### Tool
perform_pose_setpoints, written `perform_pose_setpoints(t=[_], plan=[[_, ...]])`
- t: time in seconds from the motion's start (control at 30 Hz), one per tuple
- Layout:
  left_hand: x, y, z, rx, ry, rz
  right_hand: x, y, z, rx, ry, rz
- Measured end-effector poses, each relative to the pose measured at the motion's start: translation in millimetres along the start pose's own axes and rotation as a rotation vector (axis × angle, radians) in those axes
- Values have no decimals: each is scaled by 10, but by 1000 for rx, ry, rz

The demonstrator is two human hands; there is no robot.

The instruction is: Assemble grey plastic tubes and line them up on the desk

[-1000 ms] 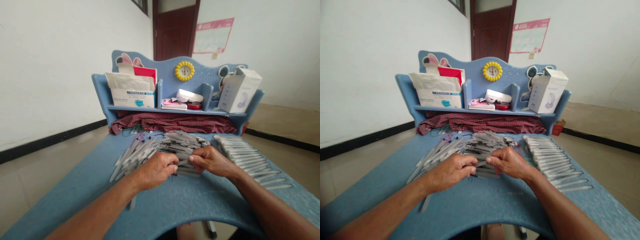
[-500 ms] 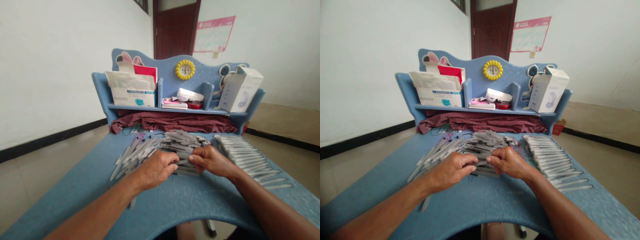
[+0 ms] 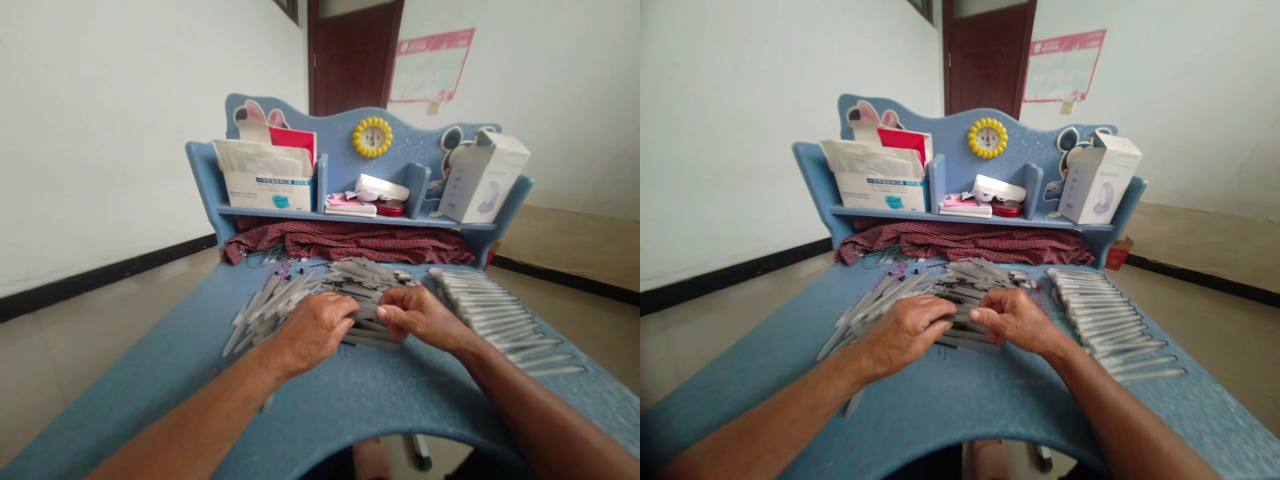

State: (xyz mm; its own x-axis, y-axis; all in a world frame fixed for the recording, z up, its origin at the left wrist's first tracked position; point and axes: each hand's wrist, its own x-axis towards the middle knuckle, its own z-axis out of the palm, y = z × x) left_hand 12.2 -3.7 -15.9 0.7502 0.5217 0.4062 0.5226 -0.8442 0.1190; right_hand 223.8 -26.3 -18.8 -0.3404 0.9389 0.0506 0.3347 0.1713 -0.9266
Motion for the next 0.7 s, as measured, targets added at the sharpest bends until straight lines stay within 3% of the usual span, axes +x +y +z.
perform_pose_setpoints(t=[0.2, 0.43, 0.7], plan=[[4, -2, -22, 24, 9, -49, -5, 23, -18, -75, -13, -41], [18, -117, -160, 29, 133, -219, -85, -2, -381, -205, -73, 59], [4, -156, -144, 42, -80, -252, -131, 22, -574, -247, -101, 117]])
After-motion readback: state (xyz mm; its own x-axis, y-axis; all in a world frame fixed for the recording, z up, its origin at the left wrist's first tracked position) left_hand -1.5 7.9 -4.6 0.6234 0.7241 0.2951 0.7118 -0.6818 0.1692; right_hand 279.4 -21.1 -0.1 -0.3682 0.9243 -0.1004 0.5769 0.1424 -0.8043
